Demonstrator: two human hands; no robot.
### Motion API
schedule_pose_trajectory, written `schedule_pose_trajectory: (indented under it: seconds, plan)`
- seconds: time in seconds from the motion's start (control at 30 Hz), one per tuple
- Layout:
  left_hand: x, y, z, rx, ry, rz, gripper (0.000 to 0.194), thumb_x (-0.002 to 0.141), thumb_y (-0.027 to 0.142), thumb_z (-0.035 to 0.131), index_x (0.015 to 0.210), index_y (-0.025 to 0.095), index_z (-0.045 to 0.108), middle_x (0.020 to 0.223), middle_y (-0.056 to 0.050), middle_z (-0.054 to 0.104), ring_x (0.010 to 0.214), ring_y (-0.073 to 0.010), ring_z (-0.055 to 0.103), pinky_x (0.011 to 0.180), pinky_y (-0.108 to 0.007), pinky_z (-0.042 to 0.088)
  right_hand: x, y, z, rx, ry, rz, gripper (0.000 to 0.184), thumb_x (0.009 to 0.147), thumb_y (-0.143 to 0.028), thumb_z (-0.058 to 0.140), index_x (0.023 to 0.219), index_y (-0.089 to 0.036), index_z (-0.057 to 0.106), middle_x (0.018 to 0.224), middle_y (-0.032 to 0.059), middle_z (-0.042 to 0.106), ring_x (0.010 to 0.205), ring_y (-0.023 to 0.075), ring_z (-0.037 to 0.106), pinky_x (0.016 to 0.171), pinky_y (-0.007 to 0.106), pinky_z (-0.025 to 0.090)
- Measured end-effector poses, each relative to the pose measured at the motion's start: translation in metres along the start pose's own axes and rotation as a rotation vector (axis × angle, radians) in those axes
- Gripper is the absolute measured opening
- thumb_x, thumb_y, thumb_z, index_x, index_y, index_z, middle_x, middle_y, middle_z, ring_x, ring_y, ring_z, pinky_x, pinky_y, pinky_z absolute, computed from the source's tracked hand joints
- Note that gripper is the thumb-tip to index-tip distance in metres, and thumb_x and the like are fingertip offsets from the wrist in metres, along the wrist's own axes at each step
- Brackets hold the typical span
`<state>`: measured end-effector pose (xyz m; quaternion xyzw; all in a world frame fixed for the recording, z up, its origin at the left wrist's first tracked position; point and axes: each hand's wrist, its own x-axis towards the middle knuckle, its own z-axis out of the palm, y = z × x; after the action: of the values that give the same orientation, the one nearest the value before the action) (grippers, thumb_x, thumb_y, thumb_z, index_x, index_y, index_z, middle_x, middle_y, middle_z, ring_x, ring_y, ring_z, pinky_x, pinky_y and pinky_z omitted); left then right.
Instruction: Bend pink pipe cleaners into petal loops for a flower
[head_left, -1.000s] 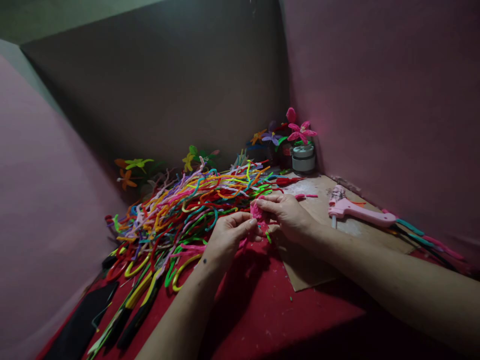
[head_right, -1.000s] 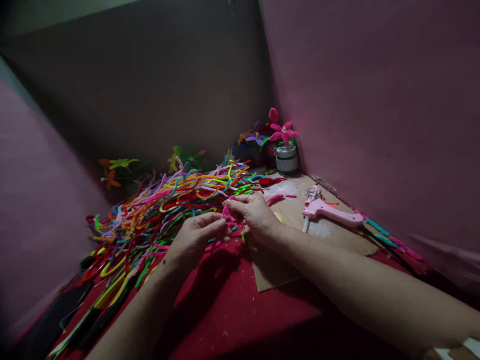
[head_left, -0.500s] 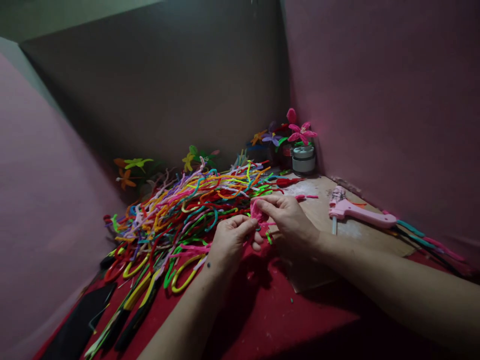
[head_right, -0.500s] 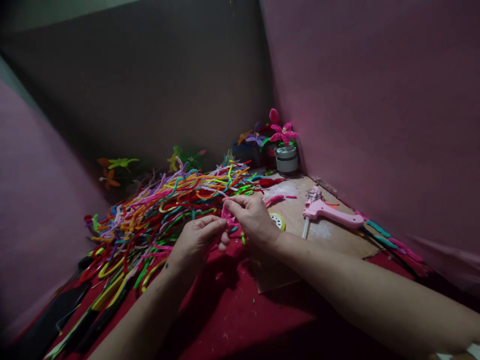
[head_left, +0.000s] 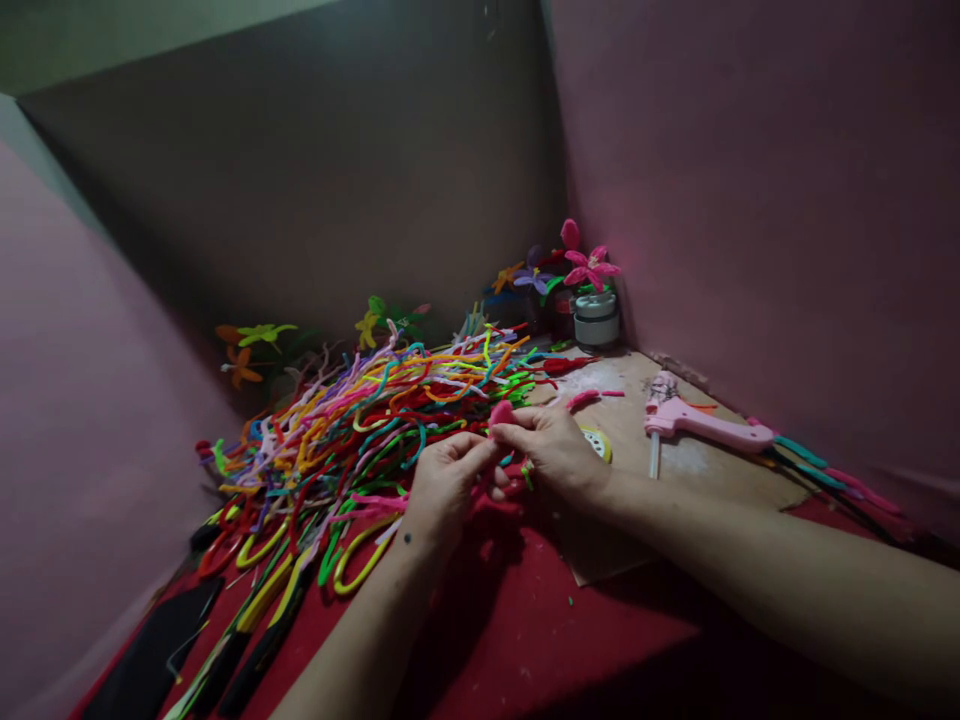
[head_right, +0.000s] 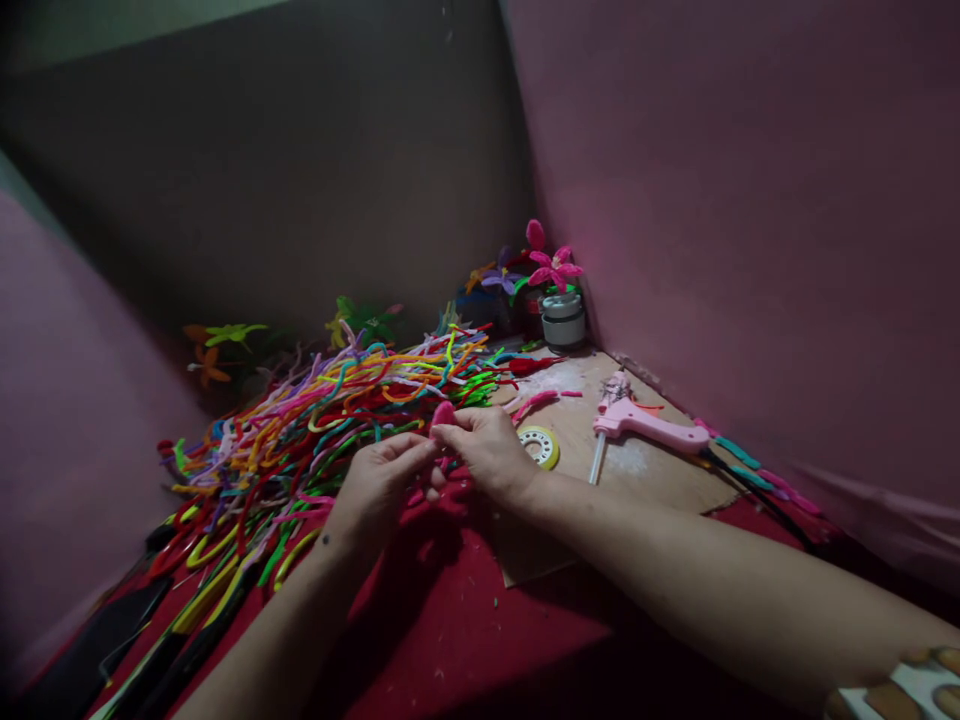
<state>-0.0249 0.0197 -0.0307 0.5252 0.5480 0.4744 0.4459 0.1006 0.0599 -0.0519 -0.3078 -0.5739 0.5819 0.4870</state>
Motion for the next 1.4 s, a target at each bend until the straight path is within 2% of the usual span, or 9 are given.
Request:
schedule_pose_trajectory:
  seconds: [0.13,0.27,0.4,0.5,0.7,0.87,1.07,1.23,1.4]
  plan:
    - [0.004,0.011,-0.018,0.005,0.229,0.170,0.018,0.069,0.031,0.062,0.072,0.013,0.059,0.054,0.001,0.061,0.046,-0.0086,0.053,0.047,-0.019,0.042,-0.010,0.001,0.006,-0.279,0.020,-0.178,0.037,0.081,-0.038,0.046,0.054,-0.013,0.052,0.049,-0.0027,0.045,0.048,0.0070,0.040,0.046,0.019,0.031]
    - [0.019,0.035,-0.017,0.091,0.022,0.096,0.020,0.067,0.033,0.064,0.073,0.014,0.060,0.055,0.001,0.059,0.045,-0.0084,0.052,0.046,-0.019,0.042,-0.030,0.004,0.013,-0.544,-0.368,-0.512,0.041,0.079,-0.033,0.050,0.043,-0.013,0.046,0.041,-0.0047,0.035,0.041,0.0047,0.029,0.042,0.020,0.022]
    - [0.052,0.050,0.021,0.362,-0.213,0.086,0.022,0.071,0.034,0.057,0.065,0.013,0.058,0.051,0.000,0.057,0.042,-0.0083,0.049,0.045,-0.020,0.041,-0.039,0.008,0.017,-0.685,-0.472,-0.623,0.043,0.077,-0.039,0.050,0.041,-0.015,0.049,0.038,-0.0035,0.043,0.037,0.0052,0.028,0.039,0.021,0.021]
    - [0.085,0.043,0.054,0.758,-0.219,0.209,0.023,0.076,0.031,0.047,0.068,0.014,0.060,0.056,-0.002,0.062,0.045,-0.0099,0.054,0.046,-0.020,0.041,-0.036,0.012,0.019,-0.728,-0.506,-0.641,0.040,0.076,-0.039,0.051,0.044,-0.016,0.054,0.039,-0.0025,0.049,0.038,0.0065,0.035,0.040,0.020,0.025]
    - [0.124,0.017,0.084,0.980,-0.162,0.329,0.013,0.066,0.020,0.054,0.059,0.016,0.065,0.056,-0.004,0.063,0.055,-0.0143,0.056,0.056,-0.024,0.041,-0.030,0.014,0.020,-0.762,-0.526,-0.650,0.030,0.072,-0.039,0.053,0.053,-0.017,0.062,0.050,-0.0016,0.062,0.048,0.0085,0.050,0.042,0.020,0.028]
    - [0.110,0.030,0.064,0.998,-0.114,0.409,0.020,0.071,0.025,0.051,0.076,0.016,0.068,0.067,-0.003,0.066,0.063,-0.0138,0.057,0.060,-0.022,0.040,-0.030,0.010,0.018,-0.786,-0.568,-0.602,0.032,0.075,-0.039,0.050,0.054,-0.017,0.062,0.050,-0.0015,0.062,0.047,0.0082,0.050,0.042,0.020,0.028]
    - [0.066,0.046,0.008,0.827,-0.064,0.350,0.026,0.074,0.035,0.052,0.081,0.016,0.067,0.070,-0.002,0.066,0.064,-0.0142,0.059,0.058,-0.021,0.043,-0.037,0.007,0.016,-0.803,-0.554,-0.620,0.033,0.074,-0.036,0.050,0.049,-0.017,0.056,0.047,-0.0005,0.058,0.045,0.0088,0.046,0.044,0.020,0.026]
    - [0.039,0.034,-0.028,0.878,-0.091,0.187,0.024,0.070,0.034,0.055,0.081,0.016,0.067,0.075,-0.002,0.068,0.070,-0.0156,0.060,0.064,-0.023,0.045,-0.045,0.015,0.019,-0.763,-0.549,-0.653,0.033,0.074,-0.034,0.052,0.045,-0.016,0.052,0.043,-0.0008,0.053,0.043,0.0080,0.040,0.044,0.021,0.023]
    - [0.028,0.013,-0.037,0.850,-0.061,0.176,0.023,0.070,0.033,0.055,0.083,0.017,0.067,0.083,-0.003,0.069,0.078,-0.0173,0.061,0.072,-0.025,0.045,-0.042,0.005,0.016,-0.771,-0.555,-0.651,0.035,0.076,-0.034,0.052,0.047,-0.015,0.053,0.043,-0.0015,0.050,0.043,0.0064,0.035,0.045,0.021,0.022]
